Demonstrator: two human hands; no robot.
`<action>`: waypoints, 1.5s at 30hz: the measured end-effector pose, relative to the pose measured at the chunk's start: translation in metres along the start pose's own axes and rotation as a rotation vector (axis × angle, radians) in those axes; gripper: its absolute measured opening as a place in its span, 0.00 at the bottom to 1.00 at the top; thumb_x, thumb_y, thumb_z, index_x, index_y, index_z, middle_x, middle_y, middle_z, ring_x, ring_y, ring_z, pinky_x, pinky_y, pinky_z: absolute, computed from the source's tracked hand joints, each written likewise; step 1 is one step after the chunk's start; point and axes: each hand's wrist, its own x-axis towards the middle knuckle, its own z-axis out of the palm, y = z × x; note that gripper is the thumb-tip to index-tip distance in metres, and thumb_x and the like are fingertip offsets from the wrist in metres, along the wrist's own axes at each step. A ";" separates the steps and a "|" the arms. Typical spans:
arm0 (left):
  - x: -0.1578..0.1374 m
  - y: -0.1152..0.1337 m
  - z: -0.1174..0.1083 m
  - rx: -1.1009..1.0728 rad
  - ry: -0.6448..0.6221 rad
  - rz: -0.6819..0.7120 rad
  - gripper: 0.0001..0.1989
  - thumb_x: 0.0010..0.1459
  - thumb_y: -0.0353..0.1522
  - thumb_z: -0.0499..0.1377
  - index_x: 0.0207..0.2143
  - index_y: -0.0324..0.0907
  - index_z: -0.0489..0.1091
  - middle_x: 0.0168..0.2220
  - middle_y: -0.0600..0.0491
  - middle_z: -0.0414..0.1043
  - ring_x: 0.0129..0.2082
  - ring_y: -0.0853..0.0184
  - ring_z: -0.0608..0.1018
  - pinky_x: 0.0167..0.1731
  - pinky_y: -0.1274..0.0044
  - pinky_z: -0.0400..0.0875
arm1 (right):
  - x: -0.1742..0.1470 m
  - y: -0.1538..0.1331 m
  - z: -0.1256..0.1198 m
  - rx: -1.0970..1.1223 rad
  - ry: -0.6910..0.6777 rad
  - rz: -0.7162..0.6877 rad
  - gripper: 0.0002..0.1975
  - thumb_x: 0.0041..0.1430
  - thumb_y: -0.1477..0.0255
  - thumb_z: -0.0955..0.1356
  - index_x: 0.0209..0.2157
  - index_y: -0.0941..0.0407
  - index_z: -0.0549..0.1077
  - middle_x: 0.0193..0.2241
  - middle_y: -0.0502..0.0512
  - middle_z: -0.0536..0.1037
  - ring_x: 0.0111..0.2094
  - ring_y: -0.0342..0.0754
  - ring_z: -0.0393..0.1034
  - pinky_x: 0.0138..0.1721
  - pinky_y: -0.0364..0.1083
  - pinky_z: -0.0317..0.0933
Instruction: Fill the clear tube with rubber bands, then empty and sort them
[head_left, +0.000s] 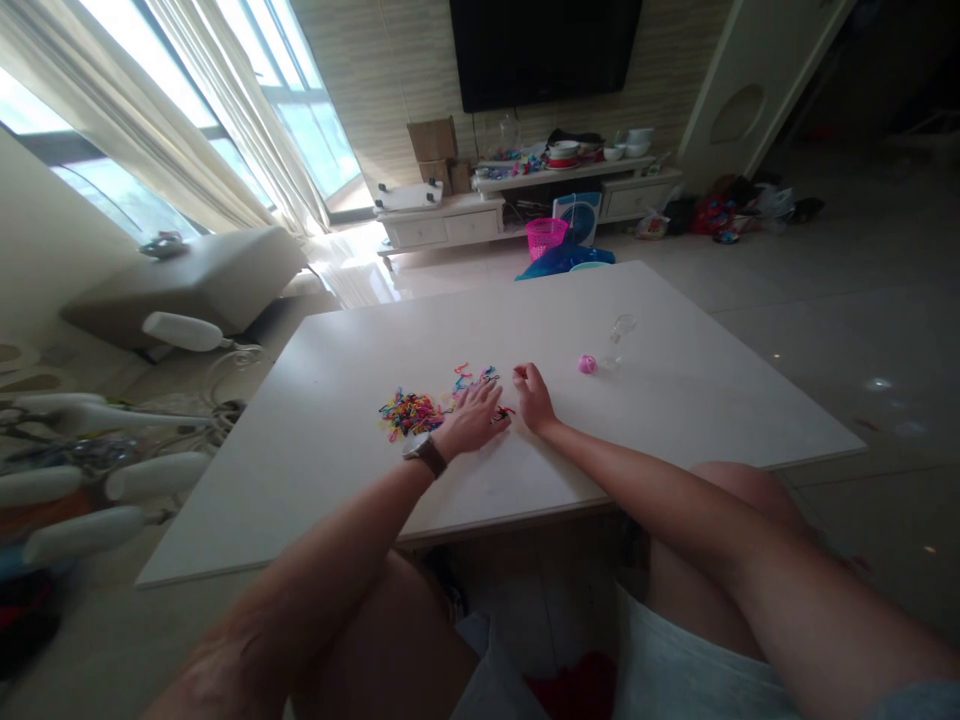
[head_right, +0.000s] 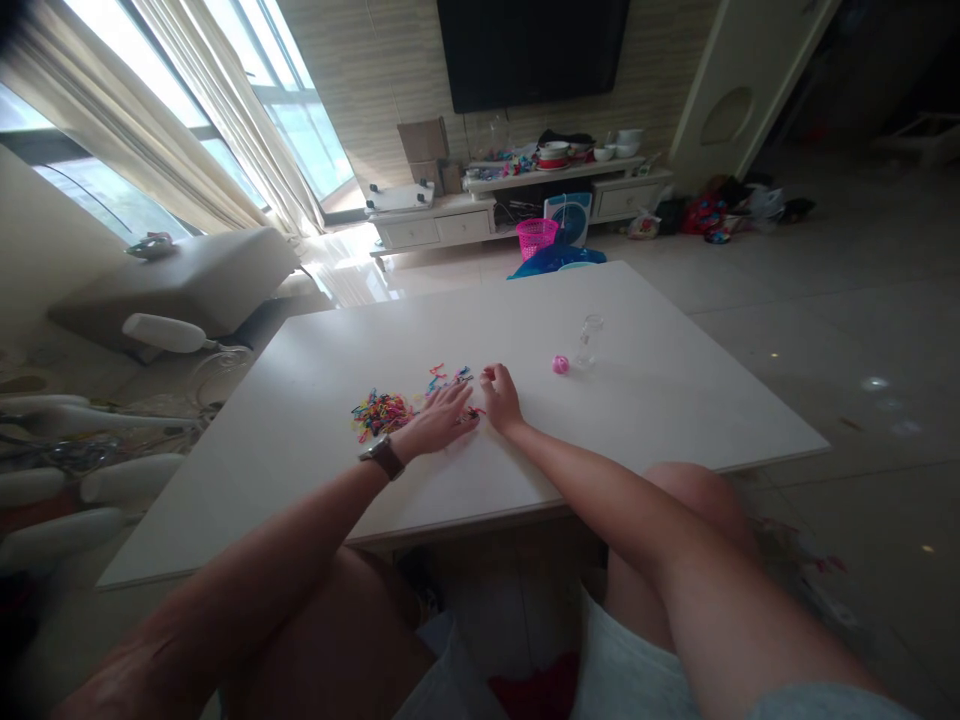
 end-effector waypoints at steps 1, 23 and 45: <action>0.001 0.014 0.008 0.031 -0.003 0.021 0.34 0.68 0.44 0.50 0.69 0.35 0.52 0.72 0.36 0.47 0.73 0.51 0.50 0.69 0.55 0.44 | 0.002 0.001 0.000 0.038 0.030 0.040 0.12 0.65 0.59 0.60 0.40 0.52 0.66 0.40 0.54 0.73 0.44 0.51 0.67 0.51 0.52 0.63; -0.004 -0.023 0.001 0.273 -0.055 -0.475 0.34 0.61 0.30 0.51 0.69 0.29 0.55 0.68 0.28 0.53 0.70 0.36 0.52 0.64 0.45 0.46 | 0.007 0.001 0.002 0.027 0.045 0.145 0.14 0.64 0.56 0.59 0.42 0.52 0.64 0.44 0.56 0.72 0.45 0.51 0.67 0.51 0.51 0.63; -0.002 -0.019 0.018 0.126 -0.023 -0.320 0.33 0.71 0.44 0.40 0.74 0.42 0.42 0.75 0.45 0.40 0.74 0.52 0.45 0.69 0.51 0.37 | 0.007 -0.001 0.003 0.039 0.054 0.156 0.13 0.63 0.57 0.60 0.41 0.51 0.64 0.44 0.57 0.72 0.47 0.54 0.67 0.52 0.53 0.64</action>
